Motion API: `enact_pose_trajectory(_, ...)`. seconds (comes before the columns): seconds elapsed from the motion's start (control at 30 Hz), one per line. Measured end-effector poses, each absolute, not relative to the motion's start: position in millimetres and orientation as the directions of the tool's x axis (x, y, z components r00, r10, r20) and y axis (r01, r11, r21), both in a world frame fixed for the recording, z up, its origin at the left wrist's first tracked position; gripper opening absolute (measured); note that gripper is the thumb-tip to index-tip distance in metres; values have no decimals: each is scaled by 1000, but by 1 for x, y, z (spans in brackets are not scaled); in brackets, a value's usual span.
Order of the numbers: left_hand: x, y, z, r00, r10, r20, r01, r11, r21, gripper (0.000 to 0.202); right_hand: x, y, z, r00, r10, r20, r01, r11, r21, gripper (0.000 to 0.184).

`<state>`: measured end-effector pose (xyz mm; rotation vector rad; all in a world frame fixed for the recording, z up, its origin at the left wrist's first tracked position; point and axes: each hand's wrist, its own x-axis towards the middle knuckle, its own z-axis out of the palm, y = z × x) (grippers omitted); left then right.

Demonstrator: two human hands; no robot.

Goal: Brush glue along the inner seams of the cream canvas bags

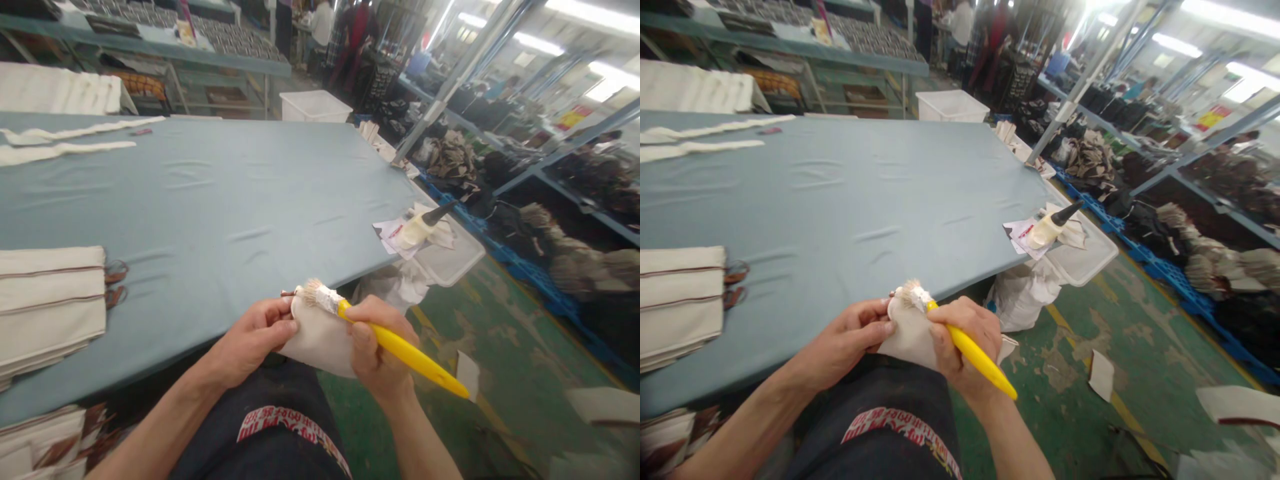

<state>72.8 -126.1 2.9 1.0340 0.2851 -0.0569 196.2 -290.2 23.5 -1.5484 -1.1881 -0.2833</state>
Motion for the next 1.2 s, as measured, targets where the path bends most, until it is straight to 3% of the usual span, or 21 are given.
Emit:
enact_pose_trajectory(0.07,74,-125,-1,957,76,-280,200,526,827,42,192,-295,21,503,500,705,766,119,-631,8)
enact_pose_trajectory(0.23,72,-122,-1,961,34,-276,234,438,868,37,192,-289,16,512,580,634,763,33,-646,11)
enact_pose_trajectory(0.33,71,-121,0,958,21,-286,247,448,859,35,199,-282,12,535,551,640,771,-10,-636,10)
enact_pose_trajectory(0.5,69,-118,-4,952,36,-305,250,485,838,35,197,-289,8,629,483,609,694,3,-720,12)
enact_pose_trajectory(0.67,65,-116,-8,946,46,-321,265,461,847,34,192,-277,5,551,589,591,720,22,-693,20)
enact_pose_trajectory(0.77,64,-116,-6,947,38,-319,256,510,821,37,196,-267,1,559,542,628,755,-17,-656,15)
enact_pose_trajectory(0.93,60,-112,-4,937,73,-340,245,557,793,40,190,-279,1,621,481,619,713,-18,-701,17)
enact_pose_trajectory(1.1,56,-106,-3,929,102,-357,241,566,788,35,180,-289,9,540,637,551,694,34,-719,14)
enact_pose_trajectory(1.2,54,-104,-4,930,120,-348,232,543,807,32,179,-292,10,540,729,421,582,38,-813,11)
